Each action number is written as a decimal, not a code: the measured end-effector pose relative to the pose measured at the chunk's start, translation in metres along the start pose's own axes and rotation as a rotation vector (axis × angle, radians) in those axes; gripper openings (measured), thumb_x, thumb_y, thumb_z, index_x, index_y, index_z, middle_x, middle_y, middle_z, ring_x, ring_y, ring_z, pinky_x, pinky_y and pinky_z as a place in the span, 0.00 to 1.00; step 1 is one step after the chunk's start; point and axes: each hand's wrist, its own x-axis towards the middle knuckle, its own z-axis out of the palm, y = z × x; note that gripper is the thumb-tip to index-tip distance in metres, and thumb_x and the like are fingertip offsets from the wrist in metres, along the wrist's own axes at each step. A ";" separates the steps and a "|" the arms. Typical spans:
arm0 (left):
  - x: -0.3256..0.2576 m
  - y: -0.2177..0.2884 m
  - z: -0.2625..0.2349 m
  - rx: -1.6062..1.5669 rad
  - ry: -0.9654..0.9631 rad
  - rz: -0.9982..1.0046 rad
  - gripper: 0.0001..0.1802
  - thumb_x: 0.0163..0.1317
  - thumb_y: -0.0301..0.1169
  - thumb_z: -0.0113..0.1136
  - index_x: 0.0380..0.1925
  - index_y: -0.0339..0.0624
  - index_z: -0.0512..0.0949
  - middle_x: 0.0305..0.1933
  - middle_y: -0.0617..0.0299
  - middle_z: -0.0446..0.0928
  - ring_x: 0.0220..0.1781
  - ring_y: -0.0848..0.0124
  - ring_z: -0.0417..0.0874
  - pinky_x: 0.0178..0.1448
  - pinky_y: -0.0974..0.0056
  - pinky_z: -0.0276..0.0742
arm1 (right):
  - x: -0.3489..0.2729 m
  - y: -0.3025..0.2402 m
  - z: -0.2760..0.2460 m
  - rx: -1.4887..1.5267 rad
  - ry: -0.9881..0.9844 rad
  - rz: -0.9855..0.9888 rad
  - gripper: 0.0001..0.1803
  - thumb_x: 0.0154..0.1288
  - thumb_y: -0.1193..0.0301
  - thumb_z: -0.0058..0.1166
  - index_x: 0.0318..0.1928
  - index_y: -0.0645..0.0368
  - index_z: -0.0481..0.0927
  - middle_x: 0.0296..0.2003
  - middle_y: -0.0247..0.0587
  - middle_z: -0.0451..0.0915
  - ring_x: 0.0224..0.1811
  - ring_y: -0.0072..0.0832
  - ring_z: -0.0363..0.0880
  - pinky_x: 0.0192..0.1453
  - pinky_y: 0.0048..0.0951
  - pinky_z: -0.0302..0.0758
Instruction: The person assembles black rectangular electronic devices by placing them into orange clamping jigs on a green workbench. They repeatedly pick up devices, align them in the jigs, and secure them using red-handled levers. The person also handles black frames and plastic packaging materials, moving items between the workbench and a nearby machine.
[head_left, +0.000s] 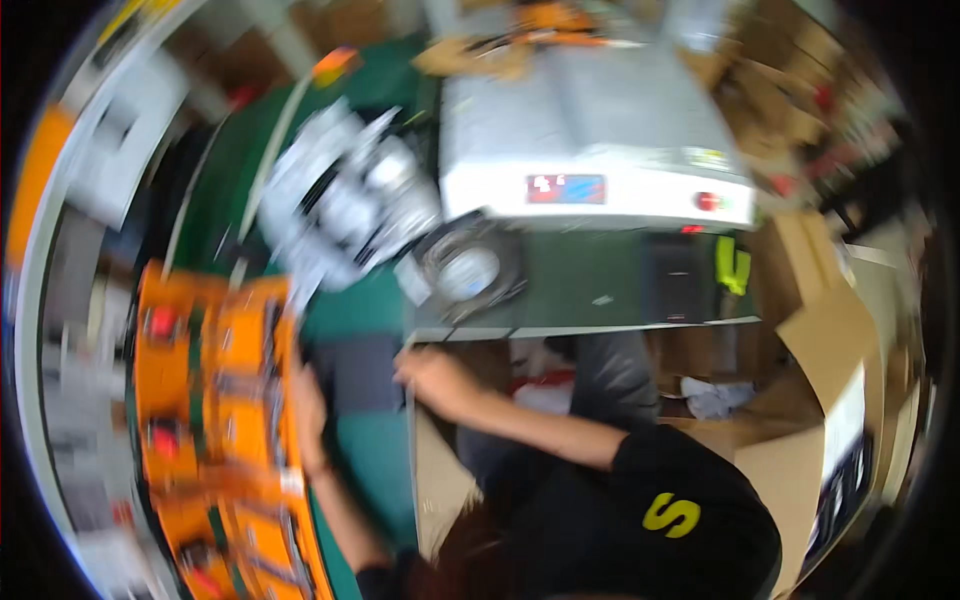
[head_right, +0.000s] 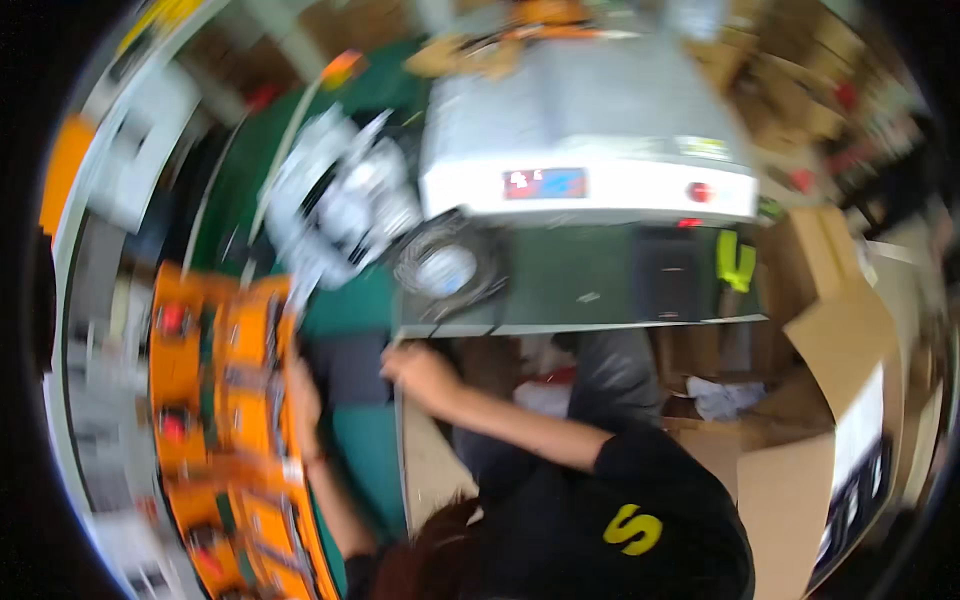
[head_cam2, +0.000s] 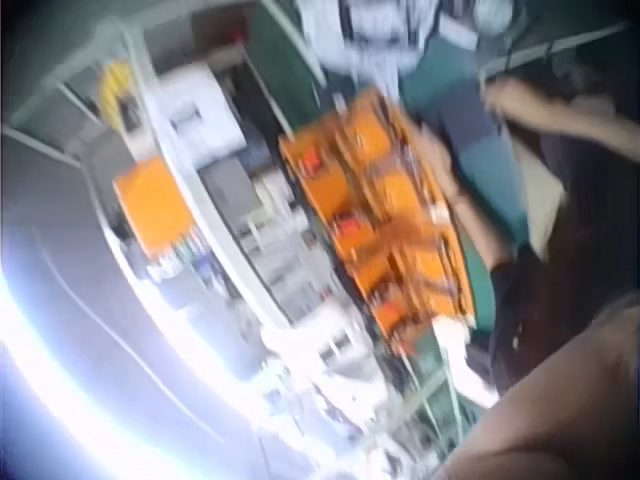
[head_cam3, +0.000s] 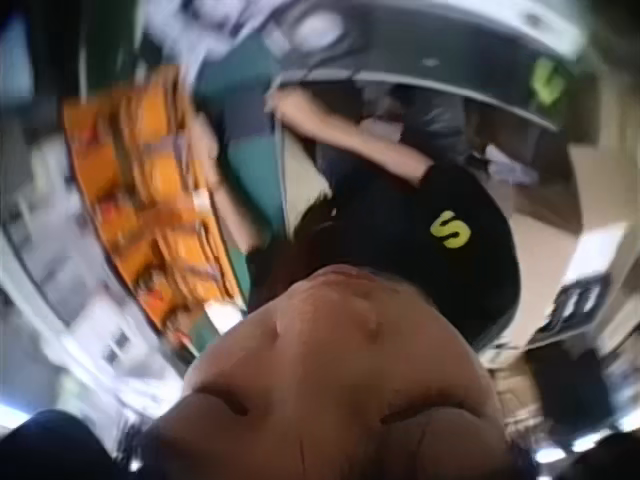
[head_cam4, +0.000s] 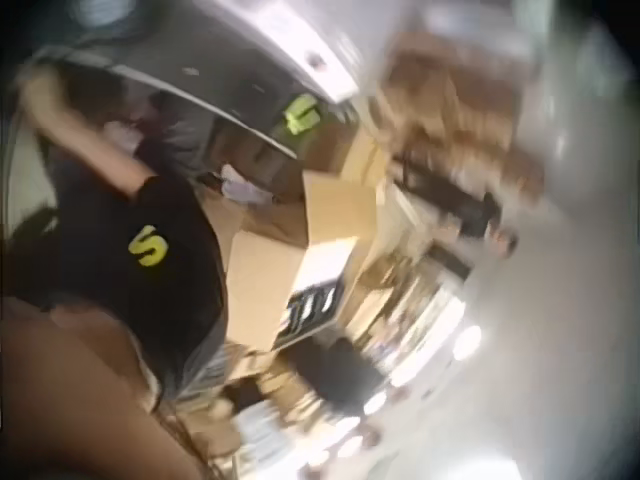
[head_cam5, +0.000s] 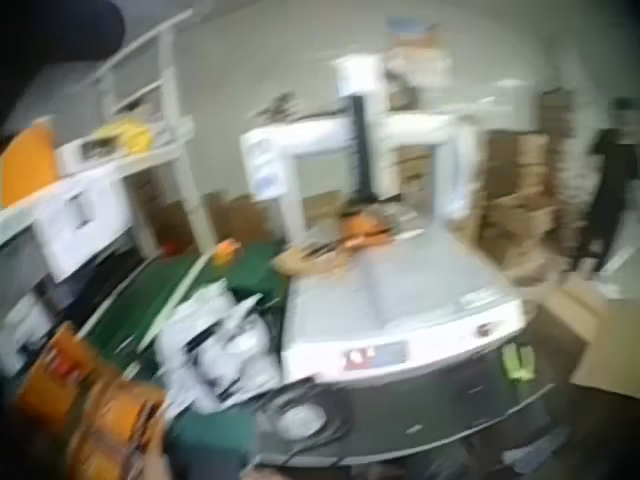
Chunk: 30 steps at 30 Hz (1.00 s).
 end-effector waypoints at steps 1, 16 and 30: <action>-0.001 0.001 0.006 -0.042 0.013 -0.002 0.38 0.72 0.53 0.32 0.69 0.32 0.52 0.73 0.44 0.53 0.74 0.55 0.53 0.76 0.55 0.44 | 0.000 0.008 0.014 -0.022 -0.090 0.092 0.06 0.58 0.70 0.53 0.35 0.58 0.76 0.33 0.48 0.79 0.38 0.45 0.78 0.46 0.43 0.74; 0.066 0.100 0.136 0.227 0.203 0.158 0.33 0.71 0.46 0.33 0.68 0.34 0.50 0.68 0.43 0.56 0.70 0.53 0.57 0.73 0.51 0.49 | 0.019 0.044 0.105 0.047 0.409 -0.231 0.18 0.65 0.52 0.49 0.30 0.53 0.70 0.17 0.40 0.69 0.19 0.38 0.71 0.20 0.39 0.65; 0.028 0.183 0.246 -0.085 -0.050 0.571 0.28 0.70 0.40 0.38 0.63 0.29 0.57 0.61 0.42 0.66 0.63 0.54 0.67 0.68 0.52 0.58 | -0.227 -0.010 -0.344 -0.769 0.650 -0.103 0.07 0.62 0.70 0.51 0.40 0.52 0.79 0.38 0.37 0.80 0.39 0.35 0.80 0.39 0.32 0.77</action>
